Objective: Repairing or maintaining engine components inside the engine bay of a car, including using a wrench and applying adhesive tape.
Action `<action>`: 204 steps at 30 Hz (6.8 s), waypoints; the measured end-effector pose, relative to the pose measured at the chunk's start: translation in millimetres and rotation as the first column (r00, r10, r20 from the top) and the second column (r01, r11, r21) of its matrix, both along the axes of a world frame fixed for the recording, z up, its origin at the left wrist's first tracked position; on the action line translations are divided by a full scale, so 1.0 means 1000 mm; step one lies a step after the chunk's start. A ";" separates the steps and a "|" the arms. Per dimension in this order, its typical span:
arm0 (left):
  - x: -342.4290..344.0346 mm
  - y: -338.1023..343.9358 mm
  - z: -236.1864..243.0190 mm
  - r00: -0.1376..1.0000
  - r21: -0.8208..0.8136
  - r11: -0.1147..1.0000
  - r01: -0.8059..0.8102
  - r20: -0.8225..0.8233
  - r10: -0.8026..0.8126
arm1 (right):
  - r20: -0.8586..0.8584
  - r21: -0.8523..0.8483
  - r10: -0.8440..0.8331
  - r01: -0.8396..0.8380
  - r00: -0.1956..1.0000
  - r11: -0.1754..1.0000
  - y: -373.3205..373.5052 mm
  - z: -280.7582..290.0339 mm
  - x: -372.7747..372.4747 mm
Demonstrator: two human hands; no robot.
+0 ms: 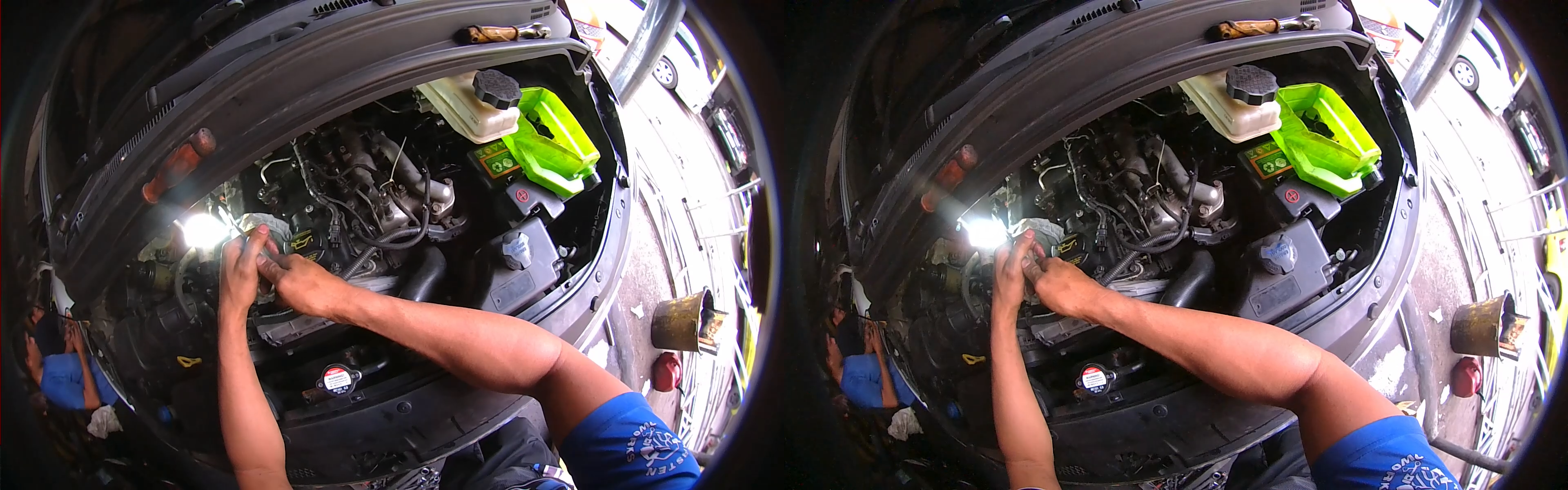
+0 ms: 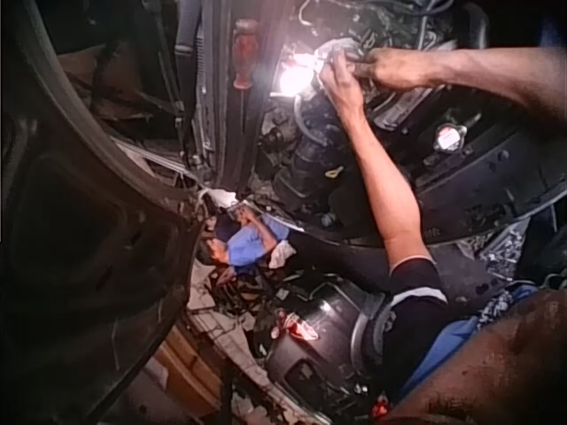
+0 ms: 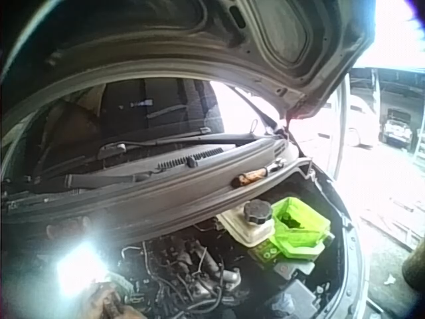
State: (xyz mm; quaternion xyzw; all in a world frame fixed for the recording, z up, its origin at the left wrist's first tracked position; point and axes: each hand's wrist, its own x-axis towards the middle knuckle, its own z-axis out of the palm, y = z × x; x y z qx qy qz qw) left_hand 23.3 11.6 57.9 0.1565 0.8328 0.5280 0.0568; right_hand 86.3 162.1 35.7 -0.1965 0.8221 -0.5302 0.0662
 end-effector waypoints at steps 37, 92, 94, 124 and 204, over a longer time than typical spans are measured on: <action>0.001 0.002 0.001 1.000 -0.009 1.000 0.002 -0.019 -0.002 | -0.044 0.015 -0.031 0.032 0.999 0.999 -0.002 -0.005 -0.002; 0.010 0.008 0.006 0.980 -0.237 0.956 0.170 0.144 -0.139 | 0.681 -0.402 0.195 0.138 0.706 0.905 -0.012 0.032 0.035; 0.008 0.006 0.003 0.981 -0.232 0.956 0.182 0.109 -0.160 | 0.659 -0.418 0.209 0.121 0.723 0.900 -0.012 0.027 0.033; -0.012 -0.011 -0.009 0.985 -0.225 0.961 0.159 -0.033 -0.171 | 0.623 -0.400 0.241 0.037 0.744 0.916 -0.013 0.029 0.038; -0.003 -0.012 -0.010 0.995 -0.443 0.892 0.085 0.076 -0.058 | 0.447 -0.014 0.167 -0.180 0.879 0.984 -0.009 0.014 0.029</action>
